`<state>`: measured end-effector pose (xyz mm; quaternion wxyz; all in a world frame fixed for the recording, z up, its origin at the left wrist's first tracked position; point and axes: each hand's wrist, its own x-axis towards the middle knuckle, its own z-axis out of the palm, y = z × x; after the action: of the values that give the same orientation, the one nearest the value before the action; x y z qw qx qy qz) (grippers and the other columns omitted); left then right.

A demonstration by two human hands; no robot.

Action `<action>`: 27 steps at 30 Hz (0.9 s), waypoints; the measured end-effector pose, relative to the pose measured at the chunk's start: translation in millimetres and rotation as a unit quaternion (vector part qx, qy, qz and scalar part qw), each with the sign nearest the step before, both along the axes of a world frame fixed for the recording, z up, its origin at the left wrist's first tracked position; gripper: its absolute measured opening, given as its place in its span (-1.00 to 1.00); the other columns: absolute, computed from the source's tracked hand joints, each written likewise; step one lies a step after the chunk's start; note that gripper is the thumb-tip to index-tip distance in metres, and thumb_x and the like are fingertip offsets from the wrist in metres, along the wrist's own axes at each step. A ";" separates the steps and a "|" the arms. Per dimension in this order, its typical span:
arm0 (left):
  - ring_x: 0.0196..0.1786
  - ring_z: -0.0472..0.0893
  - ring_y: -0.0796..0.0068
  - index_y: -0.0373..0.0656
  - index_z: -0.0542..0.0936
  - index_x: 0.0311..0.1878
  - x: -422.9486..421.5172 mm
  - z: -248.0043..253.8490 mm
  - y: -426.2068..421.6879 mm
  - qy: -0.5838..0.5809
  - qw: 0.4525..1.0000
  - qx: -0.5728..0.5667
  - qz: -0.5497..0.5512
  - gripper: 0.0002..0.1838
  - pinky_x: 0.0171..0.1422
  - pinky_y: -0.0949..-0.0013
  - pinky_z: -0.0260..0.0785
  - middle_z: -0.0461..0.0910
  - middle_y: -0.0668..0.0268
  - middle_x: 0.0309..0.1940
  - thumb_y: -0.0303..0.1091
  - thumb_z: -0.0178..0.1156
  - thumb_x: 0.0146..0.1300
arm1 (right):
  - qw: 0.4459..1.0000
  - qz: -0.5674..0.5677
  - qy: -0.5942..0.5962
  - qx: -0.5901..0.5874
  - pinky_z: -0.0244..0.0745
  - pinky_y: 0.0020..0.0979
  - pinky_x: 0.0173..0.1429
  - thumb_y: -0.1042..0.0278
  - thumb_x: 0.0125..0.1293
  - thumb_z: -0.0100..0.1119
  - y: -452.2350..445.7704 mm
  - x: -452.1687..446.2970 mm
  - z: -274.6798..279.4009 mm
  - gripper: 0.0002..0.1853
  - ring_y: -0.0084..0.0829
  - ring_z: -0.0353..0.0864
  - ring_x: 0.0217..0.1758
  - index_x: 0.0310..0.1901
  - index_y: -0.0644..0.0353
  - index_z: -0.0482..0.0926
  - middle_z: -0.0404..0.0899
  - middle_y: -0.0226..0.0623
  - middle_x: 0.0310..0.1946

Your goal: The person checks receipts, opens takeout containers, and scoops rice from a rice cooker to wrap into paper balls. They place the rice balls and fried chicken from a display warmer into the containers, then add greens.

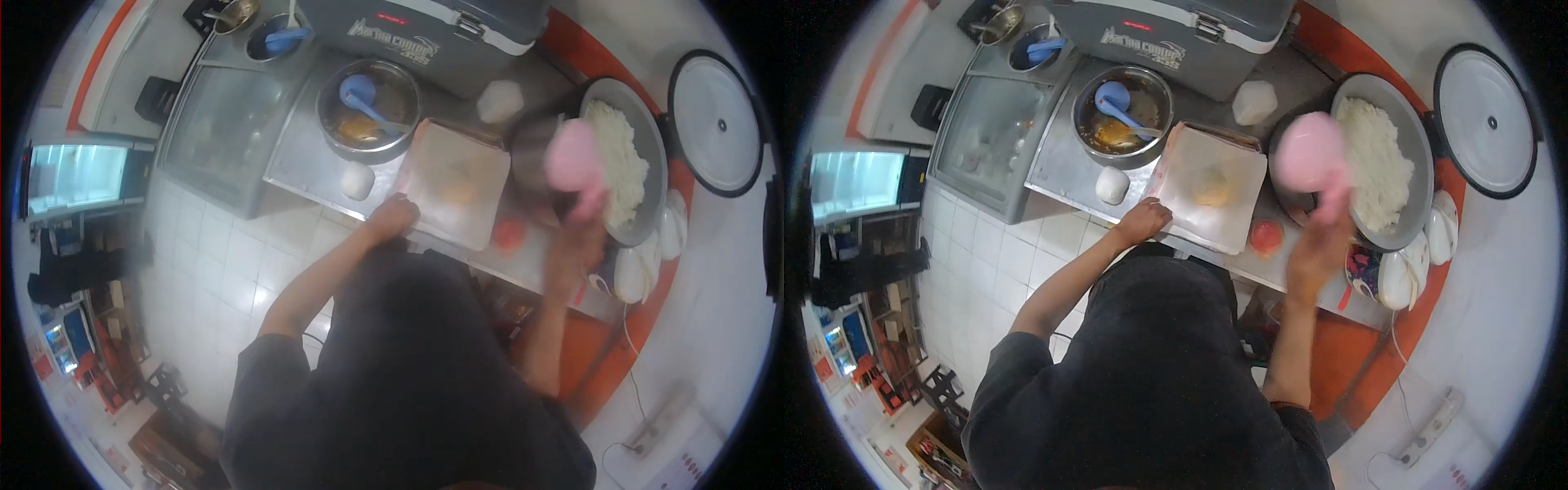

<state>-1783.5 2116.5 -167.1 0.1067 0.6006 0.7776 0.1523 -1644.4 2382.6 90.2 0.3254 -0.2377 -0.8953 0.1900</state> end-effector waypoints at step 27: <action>-0.15 0.68 0.11 -0.21 0.60 0.01 -68.0 -24.9 93.2 -0.266 0.882 0.214 0.323 -0.78 -0.11 0.22 0.50 0.68 0.06 -0.18 -0.50 0.20 0.31 | 0.952 0.139 -0.158 -0.222 0.52 -0.04 0.00 0.26 0.43 0.11 64.9 -32.6 -292.0 -0.76 0.04 0.66 -0.11 -0.08 0.25 0.62 0.68 0.01 -0.15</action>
<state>-1851.5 2209.7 -192.0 0.1233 0.2609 0.8194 0.4953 -1677.1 2447.4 -201.7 0.0890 -0.2043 -0.8946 0.3873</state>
